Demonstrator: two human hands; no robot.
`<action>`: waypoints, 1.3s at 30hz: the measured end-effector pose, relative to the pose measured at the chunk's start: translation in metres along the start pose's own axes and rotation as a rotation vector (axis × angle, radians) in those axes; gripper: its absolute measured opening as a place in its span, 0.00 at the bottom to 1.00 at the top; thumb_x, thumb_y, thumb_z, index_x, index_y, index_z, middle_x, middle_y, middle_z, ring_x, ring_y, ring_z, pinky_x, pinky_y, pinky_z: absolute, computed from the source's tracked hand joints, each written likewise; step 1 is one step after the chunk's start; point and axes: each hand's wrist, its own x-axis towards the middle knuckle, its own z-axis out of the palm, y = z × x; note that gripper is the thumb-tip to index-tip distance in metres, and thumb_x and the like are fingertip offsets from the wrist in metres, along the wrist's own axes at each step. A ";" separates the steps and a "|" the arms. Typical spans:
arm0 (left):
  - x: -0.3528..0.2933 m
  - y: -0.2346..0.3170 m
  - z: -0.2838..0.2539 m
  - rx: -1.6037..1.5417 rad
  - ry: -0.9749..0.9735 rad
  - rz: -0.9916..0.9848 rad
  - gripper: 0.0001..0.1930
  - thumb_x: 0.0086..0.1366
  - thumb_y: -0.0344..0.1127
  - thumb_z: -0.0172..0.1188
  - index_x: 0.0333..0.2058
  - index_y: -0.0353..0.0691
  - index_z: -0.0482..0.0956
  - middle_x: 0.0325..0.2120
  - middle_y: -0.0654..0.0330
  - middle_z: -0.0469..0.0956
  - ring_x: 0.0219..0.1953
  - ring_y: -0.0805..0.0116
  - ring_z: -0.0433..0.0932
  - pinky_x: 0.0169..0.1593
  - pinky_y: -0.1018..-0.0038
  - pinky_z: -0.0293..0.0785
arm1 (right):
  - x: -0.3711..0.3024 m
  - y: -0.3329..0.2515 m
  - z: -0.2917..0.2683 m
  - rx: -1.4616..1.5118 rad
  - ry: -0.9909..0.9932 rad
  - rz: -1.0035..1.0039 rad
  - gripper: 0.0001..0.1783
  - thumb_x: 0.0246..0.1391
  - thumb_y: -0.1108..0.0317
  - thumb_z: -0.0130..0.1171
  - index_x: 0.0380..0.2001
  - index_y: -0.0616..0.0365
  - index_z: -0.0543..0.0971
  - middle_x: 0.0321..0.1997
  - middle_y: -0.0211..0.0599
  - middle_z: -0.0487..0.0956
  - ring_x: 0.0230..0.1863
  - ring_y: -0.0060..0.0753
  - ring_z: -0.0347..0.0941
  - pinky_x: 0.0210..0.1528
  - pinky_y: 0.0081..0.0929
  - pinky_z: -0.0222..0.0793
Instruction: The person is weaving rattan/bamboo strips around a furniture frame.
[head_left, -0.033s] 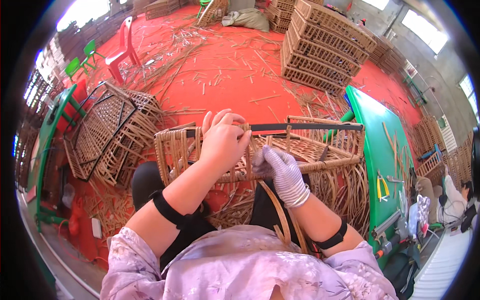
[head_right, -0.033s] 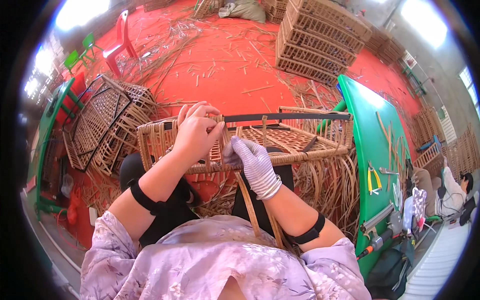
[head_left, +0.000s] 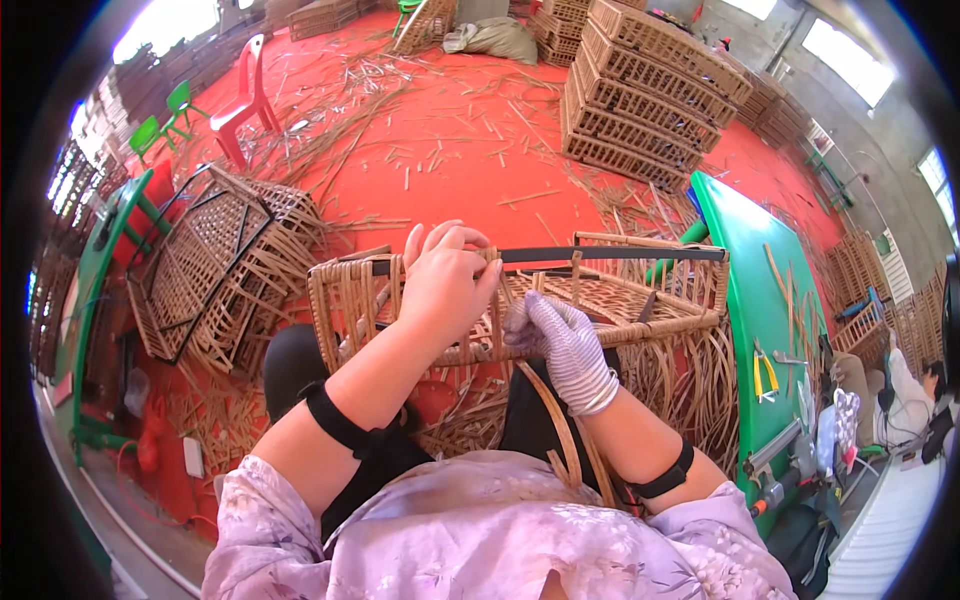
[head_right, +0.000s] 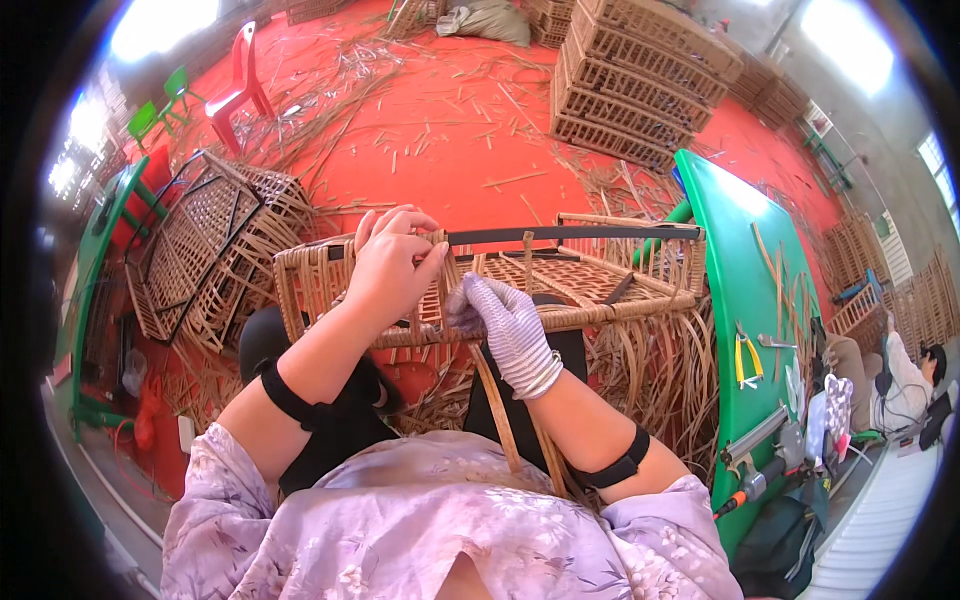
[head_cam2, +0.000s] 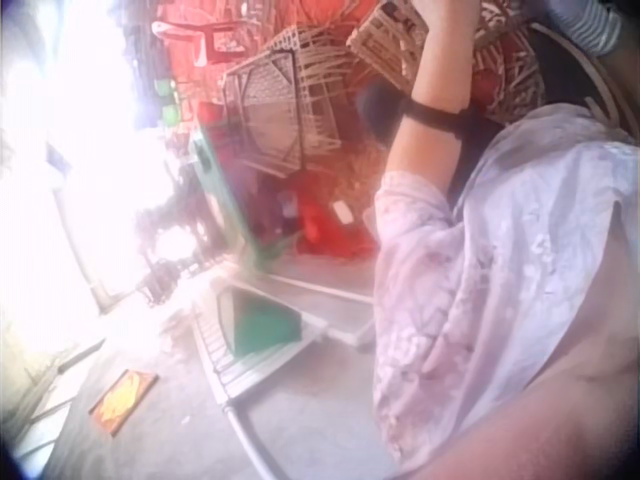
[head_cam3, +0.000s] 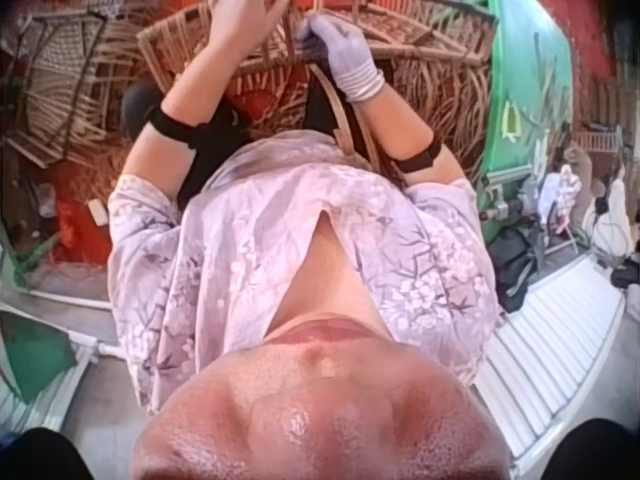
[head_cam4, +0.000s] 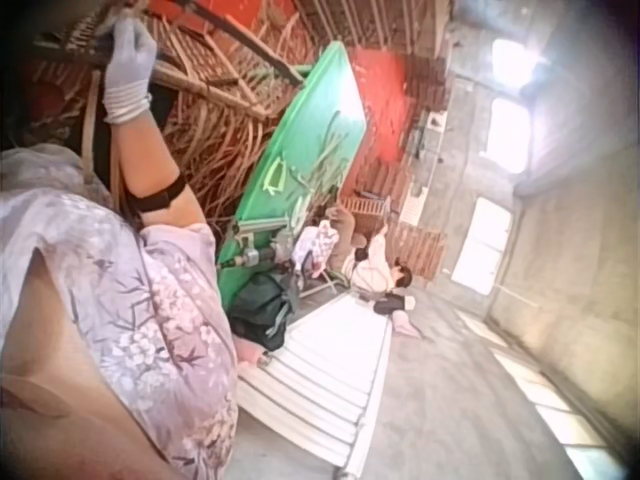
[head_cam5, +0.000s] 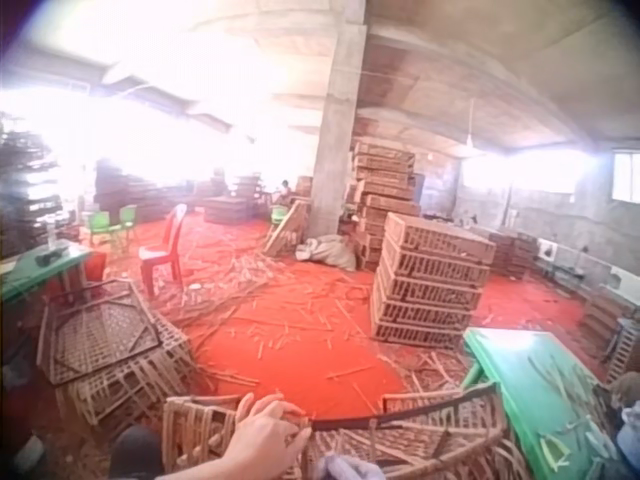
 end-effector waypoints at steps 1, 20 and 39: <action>0.000 0.000 -0.001 -0.020 -0.022 -0.020 0.12 0.59 0.40 0.61 0.22 0.40 0.83 0.42 0.63 0.76 0.55 0.60 0.68 0.64 0.57 0.49 | 0.000 0.002 -0.001 0.006 -0.015 -0.019 0.19 0.65 0.55 0.49 0.29 0.59 0.79 0.27 0.29 0.78 0.28 0.20 0.73 0.34 0.20 0.70; 0.006 0.005 0.003 -0.051 -0.038 0.040 0.12 0.59 0.36 0.60 0.22 0.33 0.79 0.42 0.59 0.74 0.45 0.56 0.73 0.55 0.61 0.63 | 0.003 0.014 -0.001 -0.076 -0.060 -0.073 0.19 0.67 0.55 0.46 0.29 0.57 0.77 0.27 0.26 0.75 0.30 0.16 0.71 0.37 0.20 0.70; 0.006 -0.003 -0.002 -0.025 -0.060 0.118 0.13 0.61 0.37 0.58 0.43 0.41 0.73 0.36 0.55 0.76 0.42 0.52 0.75 0.49 0.60 0.67 | 0.086 -0.087 0.004 -1.087 0.081 -0.941 0.16 0.62 0.63 0.51 0.23 0.59 0.76 0.23 0.35 0.75 0.22 0.36 0.72 0.25 0.32 0.68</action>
